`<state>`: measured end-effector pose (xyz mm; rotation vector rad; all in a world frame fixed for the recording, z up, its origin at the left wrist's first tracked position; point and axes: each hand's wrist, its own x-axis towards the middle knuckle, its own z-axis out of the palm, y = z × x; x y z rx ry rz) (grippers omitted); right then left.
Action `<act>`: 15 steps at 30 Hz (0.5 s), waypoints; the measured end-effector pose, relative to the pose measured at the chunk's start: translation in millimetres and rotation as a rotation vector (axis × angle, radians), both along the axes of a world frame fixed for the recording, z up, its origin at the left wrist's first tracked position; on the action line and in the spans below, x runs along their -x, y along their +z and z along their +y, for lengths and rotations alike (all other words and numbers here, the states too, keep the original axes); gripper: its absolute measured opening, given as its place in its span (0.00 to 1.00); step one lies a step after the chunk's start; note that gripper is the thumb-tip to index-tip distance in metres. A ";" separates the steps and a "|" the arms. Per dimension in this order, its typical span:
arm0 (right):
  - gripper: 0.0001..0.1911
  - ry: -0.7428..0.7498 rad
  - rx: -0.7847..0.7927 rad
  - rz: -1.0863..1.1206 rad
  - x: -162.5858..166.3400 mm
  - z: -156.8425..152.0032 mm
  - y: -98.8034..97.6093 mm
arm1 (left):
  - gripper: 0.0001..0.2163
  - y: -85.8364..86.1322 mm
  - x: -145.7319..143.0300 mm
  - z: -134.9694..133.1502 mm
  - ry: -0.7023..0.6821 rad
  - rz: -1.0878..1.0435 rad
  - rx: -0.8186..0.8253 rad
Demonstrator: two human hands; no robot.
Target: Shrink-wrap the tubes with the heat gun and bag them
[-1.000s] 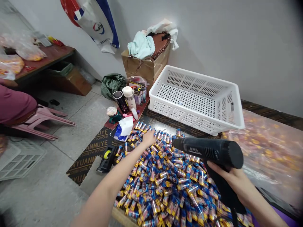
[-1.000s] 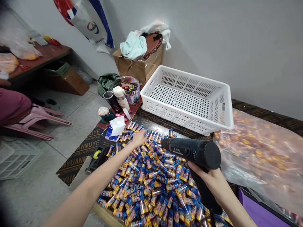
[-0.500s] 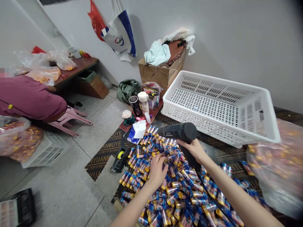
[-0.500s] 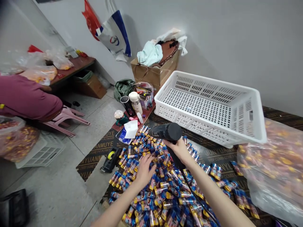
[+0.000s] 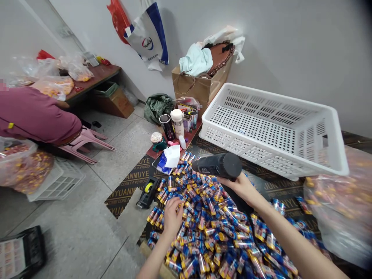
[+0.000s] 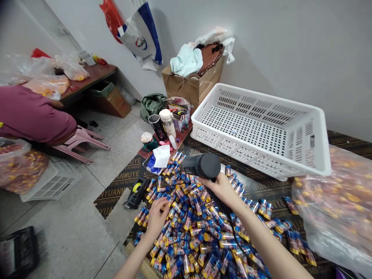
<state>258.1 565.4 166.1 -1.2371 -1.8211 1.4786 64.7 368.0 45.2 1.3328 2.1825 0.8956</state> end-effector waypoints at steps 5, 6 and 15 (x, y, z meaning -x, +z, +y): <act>0.22 -0.054 0.093 -0.144 -49.7 -32.5 40.0 | 0.13 5.5 26.7 94.5 -0.114 0.058 0.026; 0.23 -0.094 0.094 -0.177 -60.3 -39.6 43.1 | 0.13 3.9 32.2 116.2 -0.158 0.086 0.063; 0.26 -0.489 0.234 -0.215 -114.3 -93.6 43.8 | 0.26 -21.3 5.3 164.3 -0.344 0.346 0.328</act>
